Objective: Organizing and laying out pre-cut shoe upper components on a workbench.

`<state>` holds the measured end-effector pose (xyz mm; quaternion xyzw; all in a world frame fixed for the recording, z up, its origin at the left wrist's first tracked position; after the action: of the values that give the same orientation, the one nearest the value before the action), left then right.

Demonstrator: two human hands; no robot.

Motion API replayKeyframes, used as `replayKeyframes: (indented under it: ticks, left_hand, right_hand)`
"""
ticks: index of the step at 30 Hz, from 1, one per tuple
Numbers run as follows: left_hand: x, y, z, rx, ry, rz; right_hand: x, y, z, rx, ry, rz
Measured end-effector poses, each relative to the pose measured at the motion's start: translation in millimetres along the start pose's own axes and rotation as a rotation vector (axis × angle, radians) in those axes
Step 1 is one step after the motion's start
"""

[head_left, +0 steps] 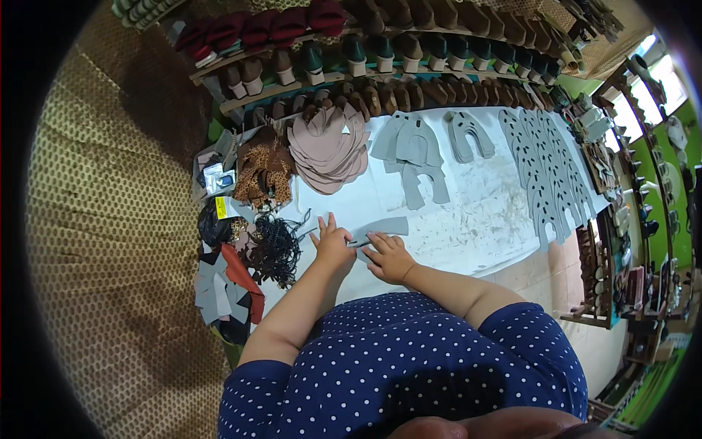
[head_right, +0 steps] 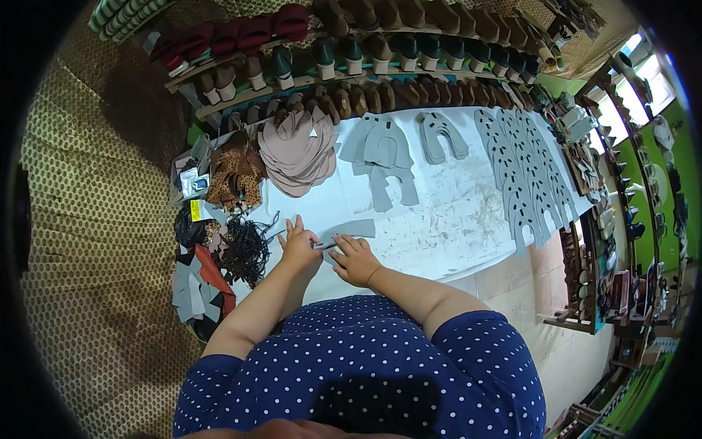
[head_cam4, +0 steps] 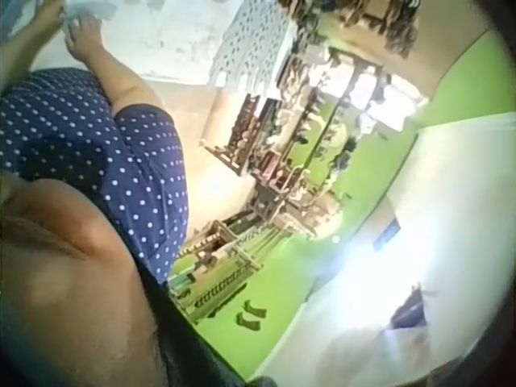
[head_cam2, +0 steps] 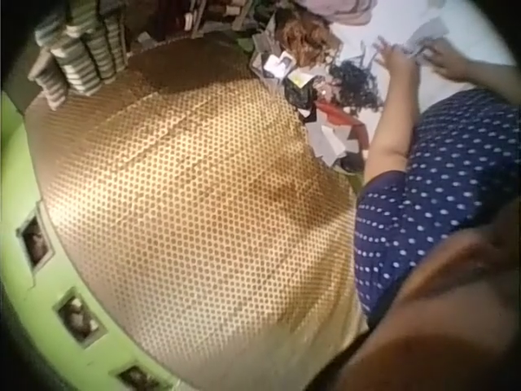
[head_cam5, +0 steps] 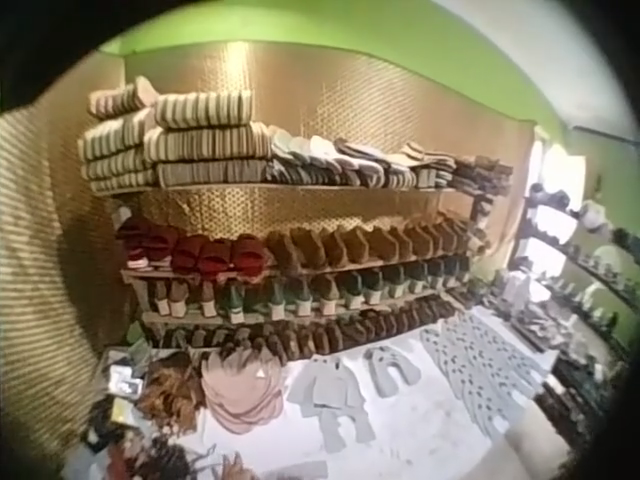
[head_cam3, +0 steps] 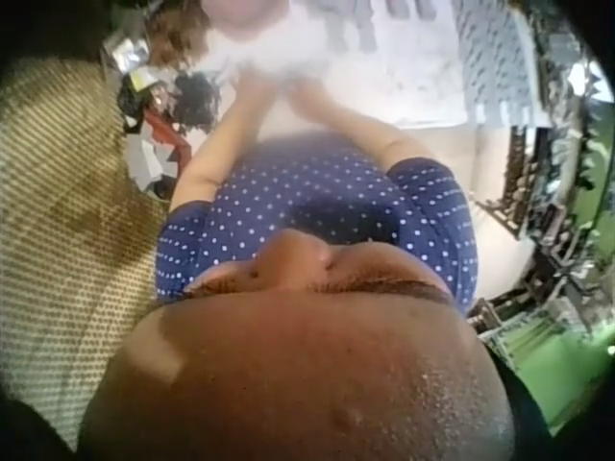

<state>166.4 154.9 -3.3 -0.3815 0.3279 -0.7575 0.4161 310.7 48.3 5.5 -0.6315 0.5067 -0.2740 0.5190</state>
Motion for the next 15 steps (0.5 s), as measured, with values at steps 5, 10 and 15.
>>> replayKeyframes:
  ticks: [5,10,15]
  left_hand:
    - [-6,4,1,0.05,0.053,-0.103]
    - [3,11,-3,-0.009,0.072,0.225]
    - [10,-12,19,-0.022,0.093,0.12]
  right_hand:
    - [-2,3,4,-0.005,0.067,-0.112]
    - [-4,2,6,-0.03,0.087,-0.156]
    - [-3,4,9,-0.043,0.096,-0.153]
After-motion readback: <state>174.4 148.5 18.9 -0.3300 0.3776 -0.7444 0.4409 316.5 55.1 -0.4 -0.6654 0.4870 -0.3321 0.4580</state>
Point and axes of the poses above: each hand's wrist, its own x-axis away from the middle knuckle, its own y-axis out of the palm, z = x × y, the point moved 6 cm from there along -x, towards the middle knuckle, and after that the axes turned 3 degrees about x, right-handed, at the moved point
